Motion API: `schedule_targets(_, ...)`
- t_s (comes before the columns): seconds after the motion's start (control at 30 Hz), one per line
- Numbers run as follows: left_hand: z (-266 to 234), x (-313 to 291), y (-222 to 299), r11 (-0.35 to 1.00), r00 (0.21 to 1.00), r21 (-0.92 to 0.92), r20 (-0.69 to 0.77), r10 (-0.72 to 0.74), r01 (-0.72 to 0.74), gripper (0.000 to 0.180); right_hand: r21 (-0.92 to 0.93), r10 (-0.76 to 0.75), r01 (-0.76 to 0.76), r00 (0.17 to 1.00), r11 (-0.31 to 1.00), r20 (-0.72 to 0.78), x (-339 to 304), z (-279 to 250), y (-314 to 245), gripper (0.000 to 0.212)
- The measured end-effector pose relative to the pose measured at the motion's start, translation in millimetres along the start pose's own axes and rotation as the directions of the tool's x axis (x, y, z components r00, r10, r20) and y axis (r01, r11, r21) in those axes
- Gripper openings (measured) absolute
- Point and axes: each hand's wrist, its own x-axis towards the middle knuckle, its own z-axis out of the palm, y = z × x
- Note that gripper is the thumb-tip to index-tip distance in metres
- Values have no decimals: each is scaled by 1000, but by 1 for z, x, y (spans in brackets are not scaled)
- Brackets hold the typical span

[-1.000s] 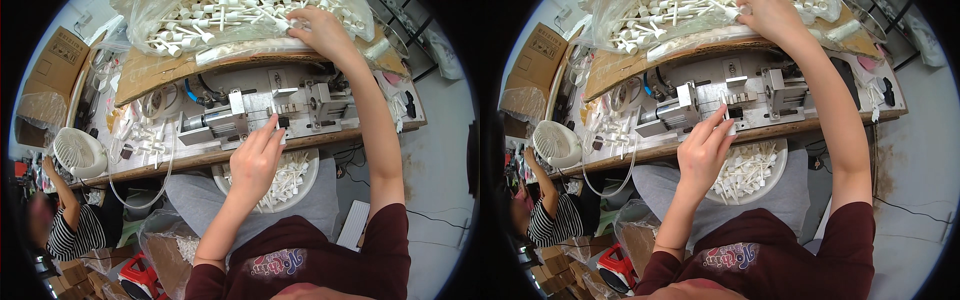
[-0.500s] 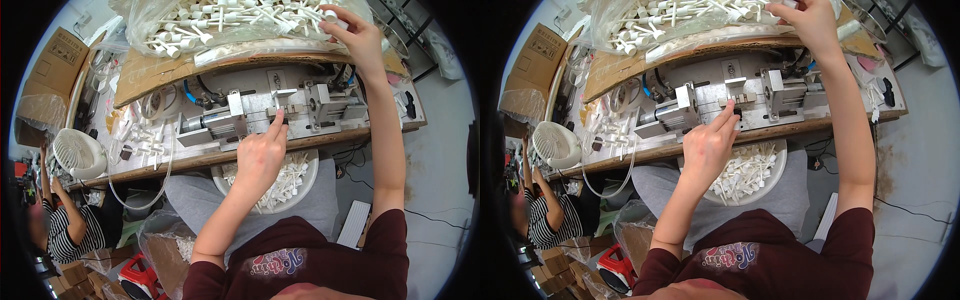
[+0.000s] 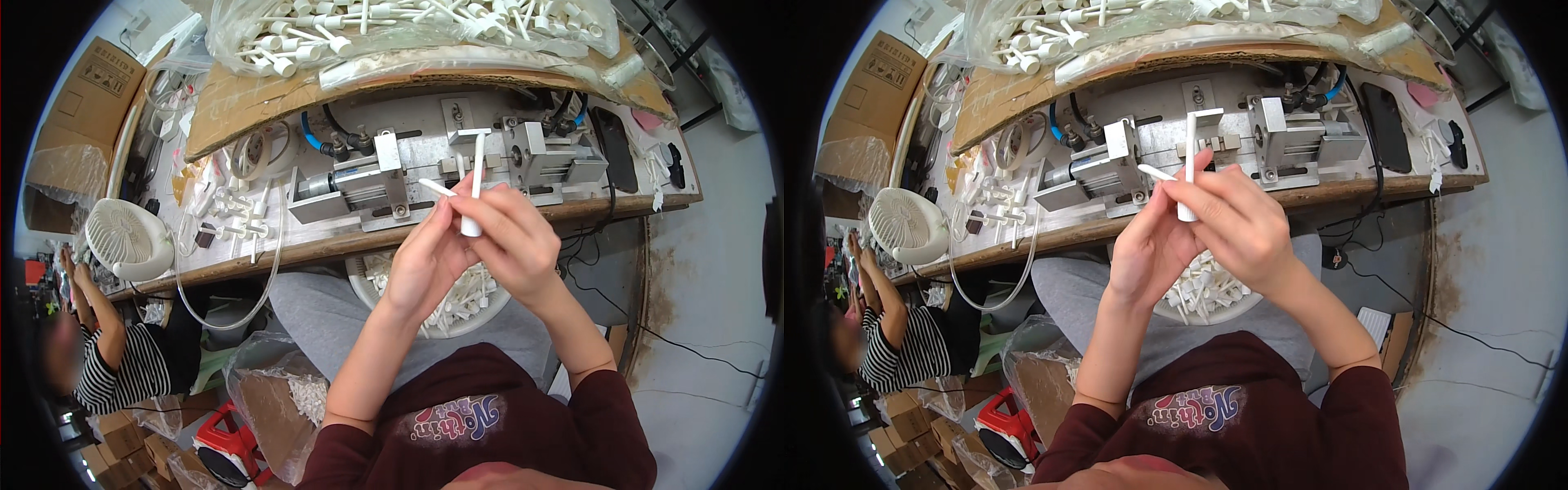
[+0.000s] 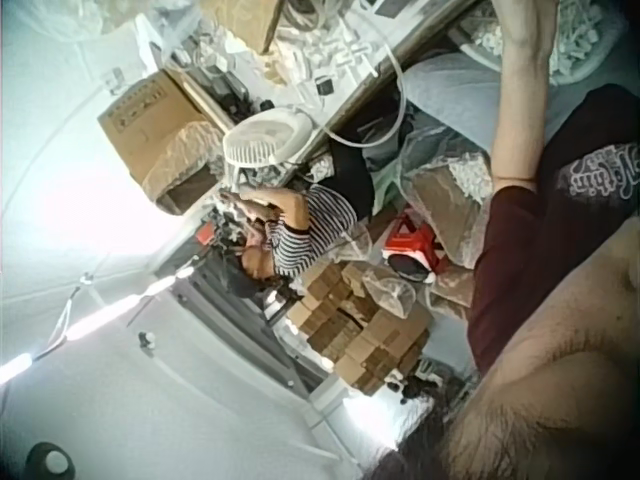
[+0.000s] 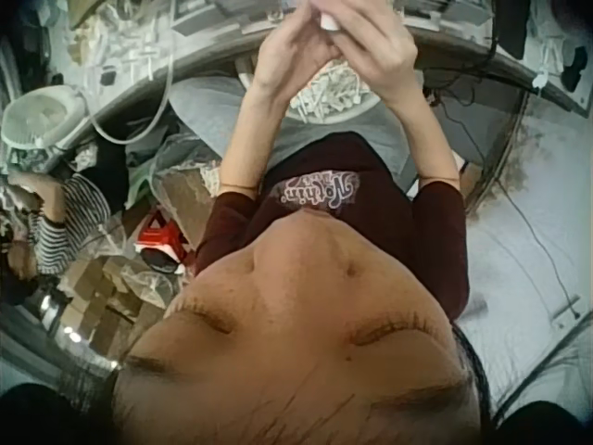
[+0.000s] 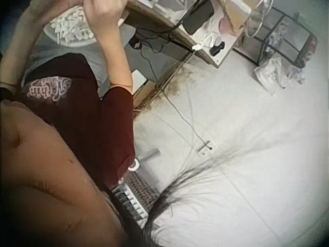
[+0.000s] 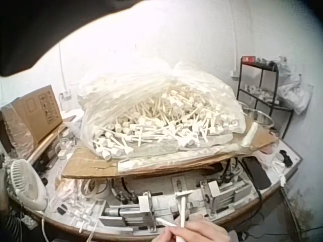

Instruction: Assembling small white plastic components using a pneumatic machine.

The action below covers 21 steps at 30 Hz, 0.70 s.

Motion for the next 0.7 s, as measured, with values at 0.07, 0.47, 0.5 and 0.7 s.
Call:
schedule_targets(0.07, -4, -2, -2, 1000, 1000, -18, -29, 10, -11, 52, -49, -52, 53, 998, 997, 31, -4, 2, -3, 42)
schedule_targets(0.47, -22, -6, -22, 962, 944, 271, -314, 102, -14, 26, 57, 181, -187, 978, 981, 106, -23, -4, -8, 42)
schedule_targets(0.5, -23, -5, -22, 962, 934, 272, -336, 120, -26, 25, 58, 201, -207, 975, 977, 99, -26, -5, -6, 42)
schedule_targets(0.7, -31, -23, -18, 823, 930, 550, -213, 300, -140, 25, -156, 68, -24, 955, 987, 289, -17, -9, 14, 43)
